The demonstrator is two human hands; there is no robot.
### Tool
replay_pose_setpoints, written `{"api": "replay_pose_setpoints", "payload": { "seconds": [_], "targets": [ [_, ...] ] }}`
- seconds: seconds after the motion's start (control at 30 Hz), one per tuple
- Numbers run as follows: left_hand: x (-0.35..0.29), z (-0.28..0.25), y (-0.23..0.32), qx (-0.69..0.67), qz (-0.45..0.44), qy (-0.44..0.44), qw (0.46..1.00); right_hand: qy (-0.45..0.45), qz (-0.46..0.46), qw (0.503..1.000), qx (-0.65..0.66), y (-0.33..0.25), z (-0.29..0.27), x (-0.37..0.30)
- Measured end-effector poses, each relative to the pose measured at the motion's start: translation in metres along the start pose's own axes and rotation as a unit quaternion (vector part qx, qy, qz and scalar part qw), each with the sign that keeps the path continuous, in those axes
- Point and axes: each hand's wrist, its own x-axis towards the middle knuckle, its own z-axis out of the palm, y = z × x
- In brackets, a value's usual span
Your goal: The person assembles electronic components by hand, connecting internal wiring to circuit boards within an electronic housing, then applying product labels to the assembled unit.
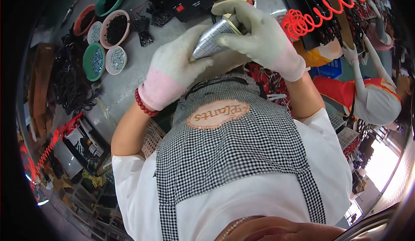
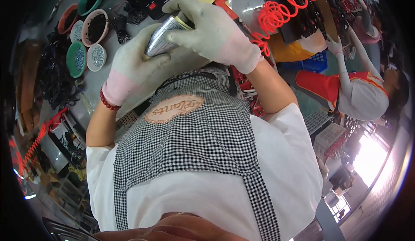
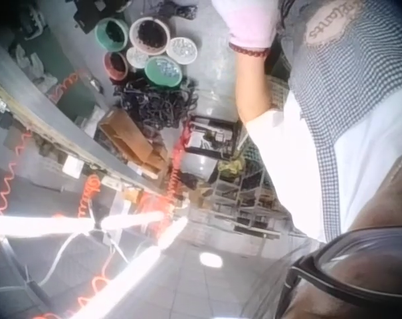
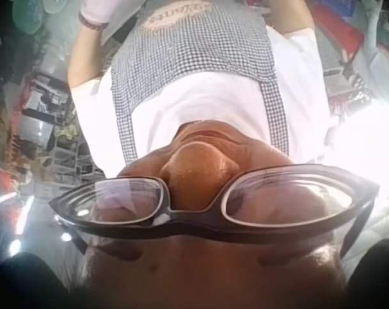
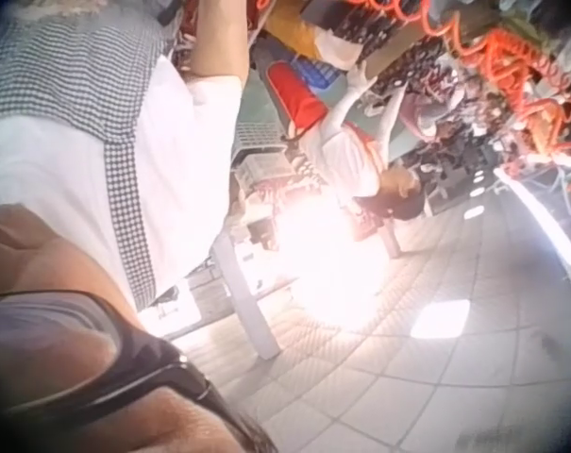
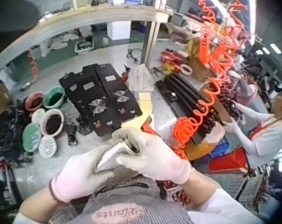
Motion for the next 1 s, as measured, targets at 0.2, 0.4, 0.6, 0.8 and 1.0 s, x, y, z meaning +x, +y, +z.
{"api": "replay_pose_setpoints", "payload": {
  "seconds": [0.2,0.4,0.6,0.8,1.0],
  "targets": [
    [0.001,-0.018,0.005,-0.038,-0.023,-0.016,0.999,0.024,0.017,0.999,-0.023,-0.003,0.002,0.002],
    [0.004,-0.024,0.003,-0.013,0.018,-0.011,1.000,0.041,-0.076,0.993,-0.075,0.005,0.003,0.005],
    [0.011,-0.029,-0.007,-0.005,0.053,-0.041,0.998,0.052,-0.094,0.994,-0.033,0.010,0.005,0.004],
    [0.019,-0.027,-0.021,-0.285,-0.044,-0.160,0.944,0.114,-0.228,0.957,-0.139,0.018,0.010,0.010],
    [0.018,-0.025,-0.021,-0.436,-0.111,-0.199,0.871,0.133,-0.334,0.903,-0.235,0.023,0.009,0.018]
  ]
}}
